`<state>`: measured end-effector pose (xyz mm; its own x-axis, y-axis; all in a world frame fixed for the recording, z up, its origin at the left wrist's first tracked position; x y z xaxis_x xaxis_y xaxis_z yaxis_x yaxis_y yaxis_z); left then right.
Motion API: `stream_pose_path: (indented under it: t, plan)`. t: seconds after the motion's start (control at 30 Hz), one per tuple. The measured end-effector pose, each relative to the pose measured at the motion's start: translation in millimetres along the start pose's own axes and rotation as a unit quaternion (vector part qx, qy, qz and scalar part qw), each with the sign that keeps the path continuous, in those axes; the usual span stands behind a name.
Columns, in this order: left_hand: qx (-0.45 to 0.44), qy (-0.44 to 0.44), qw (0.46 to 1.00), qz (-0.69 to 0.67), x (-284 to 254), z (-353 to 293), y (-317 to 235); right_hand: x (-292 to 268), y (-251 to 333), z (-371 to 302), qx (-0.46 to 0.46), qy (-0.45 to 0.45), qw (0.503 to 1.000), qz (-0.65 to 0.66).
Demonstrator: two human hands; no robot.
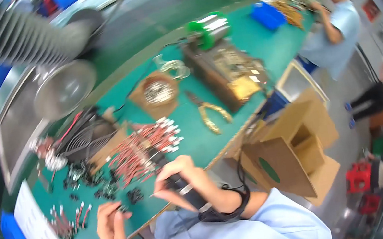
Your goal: The person picks up a circuit board and a wire, joins them using a soldering iron, and sets the assembly aside, repeating this process for several units.
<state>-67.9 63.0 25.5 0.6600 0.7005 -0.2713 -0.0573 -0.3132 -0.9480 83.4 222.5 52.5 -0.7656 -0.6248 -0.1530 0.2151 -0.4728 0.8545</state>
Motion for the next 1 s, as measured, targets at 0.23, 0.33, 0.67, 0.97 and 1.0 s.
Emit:
stream_pose_path:
  t: [0.23,0.33,0.67,0.97,1.0]
  plan:
    - [-0.045,0.186,0.945,-0.266,39.0,4.4,-21.2,18.5,-5.1,4.4,0.086,0.066,0.978,0.177]
    - [-0.090,0.214,0.923,-0.308,50.9,0.9,-18.9,23.1,-0.5,6.0,0.084,0.077,0.976,0.185]
    - [-0.115,0.240,0.835,-0.482,67.8,-8.0,2.9,45.8,9.0,3.1,0.118,0.157,0.957,0.211]
    - [-0.102,0.236,0.851,-0.457,64.6,-12.8,6.8,45.1,26.4,12.5,0.040,0.145,0.983,0.102]
    - [-0.104,0.238,0.851,-0.456,65.7,-12.8,6.3,44.0,27.3,12.8,0.036,0.144,0.985,0.093]
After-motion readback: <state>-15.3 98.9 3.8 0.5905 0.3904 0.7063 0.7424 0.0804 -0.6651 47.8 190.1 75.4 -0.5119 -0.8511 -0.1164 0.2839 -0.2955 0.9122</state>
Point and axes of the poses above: each hand's wrist, its own z-axis towards the middle knuckle, its own x-axis out of the palm, y = z × x, the point moved 9 cm from there along z, towards the middle knuckle, and after that the axes turned 4 degrees about -x, right-handed, at the moved point
